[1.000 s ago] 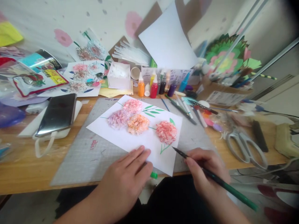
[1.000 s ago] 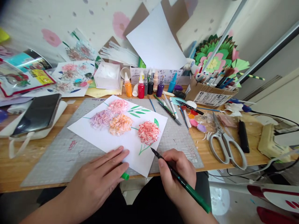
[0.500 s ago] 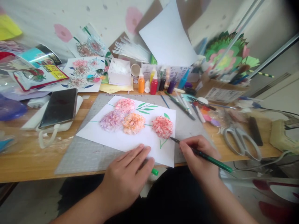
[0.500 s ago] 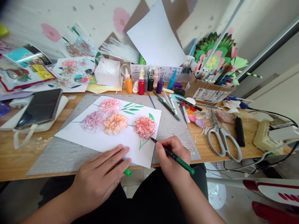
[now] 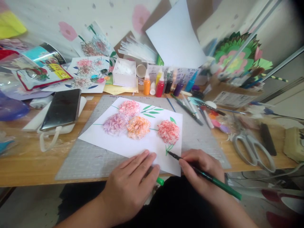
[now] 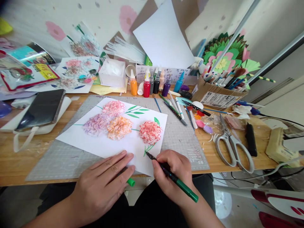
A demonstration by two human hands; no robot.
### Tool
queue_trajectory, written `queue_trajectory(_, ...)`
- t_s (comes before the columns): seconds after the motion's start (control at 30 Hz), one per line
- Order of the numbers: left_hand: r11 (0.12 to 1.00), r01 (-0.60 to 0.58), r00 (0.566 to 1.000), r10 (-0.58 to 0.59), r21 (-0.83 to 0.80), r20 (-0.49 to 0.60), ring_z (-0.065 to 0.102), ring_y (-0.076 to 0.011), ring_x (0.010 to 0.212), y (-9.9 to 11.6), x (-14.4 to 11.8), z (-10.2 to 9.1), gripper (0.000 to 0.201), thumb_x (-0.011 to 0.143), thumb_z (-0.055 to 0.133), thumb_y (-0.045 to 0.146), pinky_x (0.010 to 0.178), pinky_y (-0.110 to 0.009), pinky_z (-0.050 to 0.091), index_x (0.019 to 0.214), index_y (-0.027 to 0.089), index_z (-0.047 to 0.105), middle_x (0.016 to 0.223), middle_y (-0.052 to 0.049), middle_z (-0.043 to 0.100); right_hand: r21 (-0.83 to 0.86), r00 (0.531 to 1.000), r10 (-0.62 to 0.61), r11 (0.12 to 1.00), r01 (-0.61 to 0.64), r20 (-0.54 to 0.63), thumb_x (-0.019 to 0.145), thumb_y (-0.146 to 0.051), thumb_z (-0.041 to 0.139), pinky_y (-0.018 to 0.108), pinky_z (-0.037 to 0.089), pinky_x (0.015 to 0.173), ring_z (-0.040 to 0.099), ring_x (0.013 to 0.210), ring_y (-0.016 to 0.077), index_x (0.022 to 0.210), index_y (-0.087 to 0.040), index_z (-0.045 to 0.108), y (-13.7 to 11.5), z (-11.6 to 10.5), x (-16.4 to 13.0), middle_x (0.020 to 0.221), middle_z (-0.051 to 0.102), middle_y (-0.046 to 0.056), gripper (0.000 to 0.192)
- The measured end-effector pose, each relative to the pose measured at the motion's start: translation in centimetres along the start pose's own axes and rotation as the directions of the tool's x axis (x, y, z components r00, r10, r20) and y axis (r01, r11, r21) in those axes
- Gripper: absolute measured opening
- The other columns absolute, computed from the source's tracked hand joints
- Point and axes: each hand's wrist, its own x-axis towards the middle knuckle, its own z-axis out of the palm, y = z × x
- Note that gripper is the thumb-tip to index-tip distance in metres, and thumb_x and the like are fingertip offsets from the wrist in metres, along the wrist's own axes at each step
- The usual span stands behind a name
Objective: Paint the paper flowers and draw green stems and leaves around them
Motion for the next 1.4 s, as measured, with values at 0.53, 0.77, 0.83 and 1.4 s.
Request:
queue_trajectory(0.53, 1.000, 0.000, 0.999, 0.000, 0.010, -0.034, 0.066, -0.0299, 0.109, 0.1, -0.3, 0.4, 0.024, 0.087, 0.054, 0.015, 0.088, -0.040, 0.057, 0.103, 0.016, 0.072, 0.115, -0.014, 0.071, 0.042, 1.000, 0.007, 0.999, -0.006, -0.012, 0.082, -0.016, 0.061, 0.018, 0.047, 0.051, 0.062, 0.055, 0.0085, 0.075, -0.022, 0.056, 0.5, 0.0, -0.1, 0.067, 0.066, -0.003, 0.010)
queue_trajectory(0.77, 1.000, 0.026, 0.999, -0.026, -0.010, -0.021, 0.061, -0.0296, 0.118, 0.2, -1.1, 1.0, 0.026, 0.087, 0.054, 0.014, 0.094, -0.042, 0.054, 0.108, 0.016, 0.070, 0.123, -0.014, 0.067, -0.063, 0.979, 0.184, 0.980, -0.190, -0.086, 0.083, -0.024, 0.061, 0.022, 0.048, 0.051, 0.062, 0.055, 0.0116, 0.072, -0.023, 0.057, 0.6, 0.2, -0.2, 0.066, 0.066, -0.002, 0.012)
queue_trajectory(0.83, 0.999, 0.031, 0.999, -0.032, -0.008, -0.024, 0.060, -0.0296, 0.119, 0.2, -1.2, 1.0, 0.026, 0.087, 0.054, 0.015, 0.094, -0.042, 0.054, 0.109, 0.017, 0.069, 0.124, -0.013, 0.066, 0.017, 0.994, 0.108, 0.994, -0.108, -0.009, 0.083, -0.021, 0.061, 0.021, 0.048, 0.050, 0.063, 0.056, 0.0114, 0.074, -0.023, 0.057, 0.5, 0.0, -0.1, 0.069, 0.068, -0.001, 0.010)
queue_trajectory(1.4, 1.000, 0.020, 1.000, -0.020, -0.008, -0.017, 0.066, -0.0295, 0.110, 0.1, -0.1, 0.3, 0.022, 0.088, 0.055, 0.018, 0.087, -0.040, 0.059, 0.103, 0.016, 0.071, 0.117, -0.013, 0.070, 0.037, 0.988, 0.149, 0.988, -0.150, 0.029, 0.083, -0.022, 0.063, 0.022, 0.050, 0.052, 0.065, 0.059, 0.0119, 0.075, -0.022, 0.059, 0.7, 0.2, 0.2, 0.071, 0.069, -0.001, 0.009)
